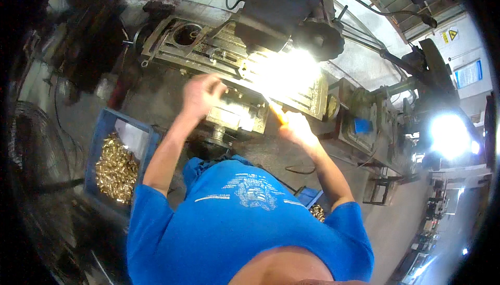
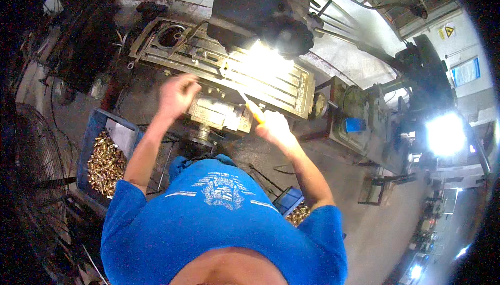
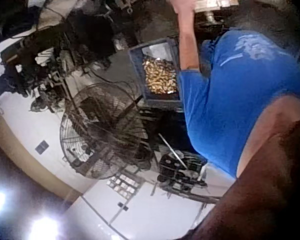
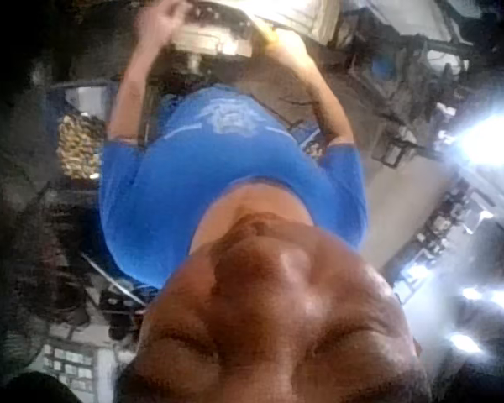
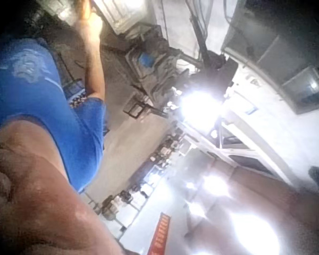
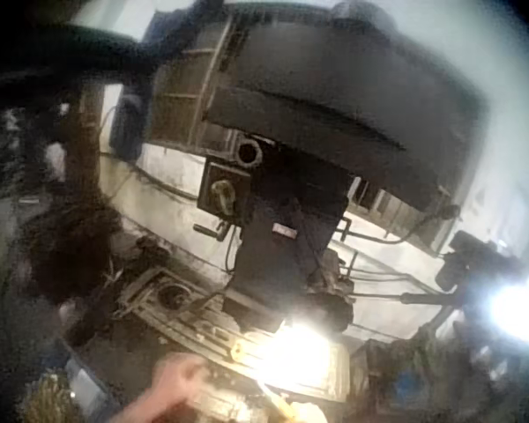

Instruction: The person operates a milling machine to process small brass parts. They repeatedly pick parts from a bin, place them into the machine, use a lever to activate the milling cycle, and then remove the finished parts. The person also uses a dial caliper to measure a part.

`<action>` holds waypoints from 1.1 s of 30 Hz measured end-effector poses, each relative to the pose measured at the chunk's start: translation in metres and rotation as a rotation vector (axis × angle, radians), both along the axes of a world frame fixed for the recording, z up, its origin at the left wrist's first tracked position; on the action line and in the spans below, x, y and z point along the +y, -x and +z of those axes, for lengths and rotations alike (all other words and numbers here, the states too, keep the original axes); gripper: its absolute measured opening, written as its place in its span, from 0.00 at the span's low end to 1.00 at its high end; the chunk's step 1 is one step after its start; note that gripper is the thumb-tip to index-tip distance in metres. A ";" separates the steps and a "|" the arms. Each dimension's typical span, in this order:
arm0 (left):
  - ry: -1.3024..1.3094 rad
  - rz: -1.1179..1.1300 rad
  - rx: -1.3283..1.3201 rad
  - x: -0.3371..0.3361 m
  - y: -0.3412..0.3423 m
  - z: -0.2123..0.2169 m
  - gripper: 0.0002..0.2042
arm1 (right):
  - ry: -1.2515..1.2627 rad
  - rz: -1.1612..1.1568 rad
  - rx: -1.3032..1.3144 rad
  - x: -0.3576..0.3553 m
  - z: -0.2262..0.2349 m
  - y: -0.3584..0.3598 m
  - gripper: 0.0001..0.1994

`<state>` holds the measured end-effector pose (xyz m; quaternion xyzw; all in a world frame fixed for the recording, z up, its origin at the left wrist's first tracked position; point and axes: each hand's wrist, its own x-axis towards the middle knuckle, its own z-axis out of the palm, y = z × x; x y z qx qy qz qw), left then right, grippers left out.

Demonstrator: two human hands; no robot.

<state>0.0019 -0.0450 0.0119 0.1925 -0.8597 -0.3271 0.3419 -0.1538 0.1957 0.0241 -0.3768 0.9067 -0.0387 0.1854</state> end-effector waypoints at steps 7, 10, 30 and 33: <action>-0.266 0.081 -0.181 -0.025 -0.050 -0.042 0.09 | 0.344 0.350 0.230 -0.050 -0.031 0.032 0.18; -0.377 0.047 -0.294 -0.009 -0.050 -0.065 0.08 | 0.357 0.363 0.180 -0.053 -0.033 0.039 0.27; 0.294 -0.708 -0.158 0.062 0.009 -0.075 0.18 | 0.208 0.067 -0.424 -0.008 -0.051 -0.060 0.18; 0.349 -0.595 -0.210 0.049 -0.006 -0.103 0.13 | 0.449 0.107 -0.247 0.012 -0.081 -0.069 0.24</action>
